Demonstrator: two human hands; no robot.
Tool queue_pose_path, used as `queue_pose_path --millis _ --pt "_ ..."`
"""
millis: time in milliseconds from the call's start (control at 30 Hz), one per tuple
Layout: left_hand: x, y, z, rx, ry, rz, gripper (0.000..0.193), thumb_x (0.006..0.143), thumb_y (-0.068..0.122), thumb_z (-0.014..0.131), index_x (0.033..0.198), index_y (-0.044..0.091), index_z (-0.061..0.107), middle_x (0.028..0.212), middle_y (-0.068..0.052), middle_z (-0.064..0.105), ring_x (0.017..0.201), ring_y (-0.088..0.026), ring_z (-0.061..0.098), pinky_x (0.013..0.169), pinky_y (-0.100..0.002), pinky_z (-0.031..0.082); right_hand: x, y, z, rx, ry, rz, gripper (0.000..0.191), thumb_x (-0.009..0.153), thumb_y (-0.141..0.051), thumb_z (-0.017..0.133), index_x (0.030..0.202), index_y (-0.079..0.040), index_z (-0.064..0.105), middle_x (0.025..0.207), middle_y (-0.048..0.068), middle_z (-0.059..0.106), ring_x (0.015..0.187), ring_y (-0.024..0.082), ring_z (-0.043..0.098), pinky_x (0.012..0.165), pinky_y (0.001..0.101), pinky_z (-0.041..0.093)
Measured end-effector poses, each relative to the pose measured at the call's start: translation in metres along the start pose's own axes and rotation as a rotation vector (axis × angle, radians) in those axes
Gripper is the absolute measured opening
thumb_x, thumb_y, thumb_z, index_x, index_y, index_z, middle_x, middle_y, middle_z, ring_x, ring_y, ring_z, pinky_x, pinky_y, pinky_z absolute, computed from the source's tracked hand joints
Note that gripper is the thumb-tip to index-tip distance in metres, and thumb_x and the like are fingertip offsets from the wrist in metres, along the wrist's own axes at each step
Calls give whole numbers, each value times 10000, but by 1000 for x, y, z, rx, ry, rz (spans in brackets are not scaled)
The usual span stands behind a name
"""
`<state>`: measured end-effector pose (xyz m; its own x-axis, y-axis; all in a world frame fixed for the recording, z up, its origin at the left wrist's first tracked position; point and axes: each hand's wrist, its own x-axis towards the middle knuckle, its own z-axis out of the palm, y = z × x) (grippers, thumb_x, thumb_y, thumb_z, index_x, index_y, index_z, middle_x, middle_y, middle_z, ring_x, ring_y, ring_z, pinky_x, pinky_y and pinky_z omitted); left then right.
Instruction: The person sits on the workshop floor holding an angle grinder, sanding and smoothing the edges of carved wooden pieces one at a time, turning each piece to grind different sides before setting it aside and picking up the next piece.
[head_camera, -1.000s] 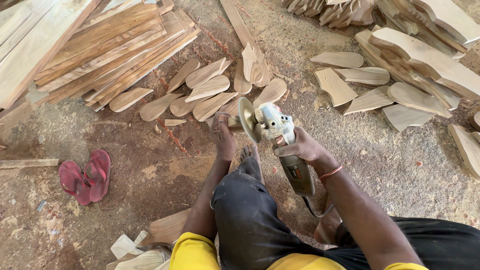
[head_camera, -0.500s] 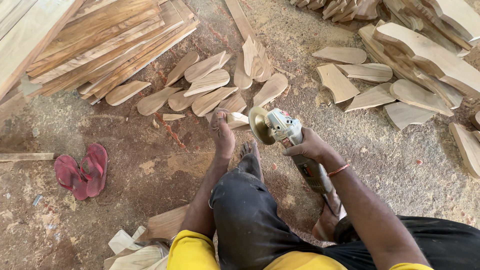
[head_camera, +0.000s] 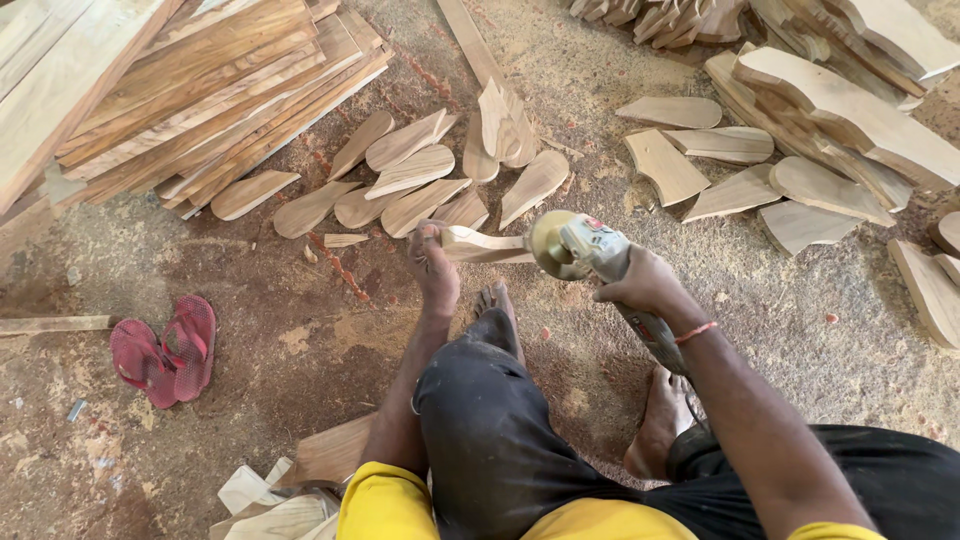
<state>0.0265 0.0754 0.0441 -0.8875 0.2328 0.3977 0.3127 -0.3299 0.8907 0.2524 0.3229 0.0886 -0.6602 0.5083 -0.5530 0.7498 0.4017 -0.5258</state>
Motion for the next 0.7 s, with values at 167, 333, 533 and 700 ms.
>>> queue_pose_path --millis 167,333,533,700 --pt "-1 1 -29 198 200 154 436 1078 433 439 927 103 681 690 53 515 550 -44 477 440 -220 377 -14 31 6 266 -37 109 656 600 -227 908 1163 29 691 1015 178 758 846 270 749 827 405 635" --pt "2 -2 -51 428 135 455 342 997 303 719 793 114 519 653 29 476 520 -25 463 380 -183 380 -15 44 22 439 -55 118 668 594 -156 911 1183 -1 638 992 147 738 802 254 742 798 413 632" --pt "-23 0 -54 360 290 234 311 1004 167 698 766 91 514 692 10 511 597 -50 469 502 -232 360 -12 49 33 605 -80 41 628 590 -135 909 1138 2 635 966 136 731 786 241 716 794 409 628" --pt "-42 8 -47 345 337 115 284 994 109 678 781 66 495 724 -1 517 653 -85 488 575 -271 375 -11 49 49 606 -147 109 660 589 -151 915 1158 1 616 959 139 713 798 249 715 798 419 646"
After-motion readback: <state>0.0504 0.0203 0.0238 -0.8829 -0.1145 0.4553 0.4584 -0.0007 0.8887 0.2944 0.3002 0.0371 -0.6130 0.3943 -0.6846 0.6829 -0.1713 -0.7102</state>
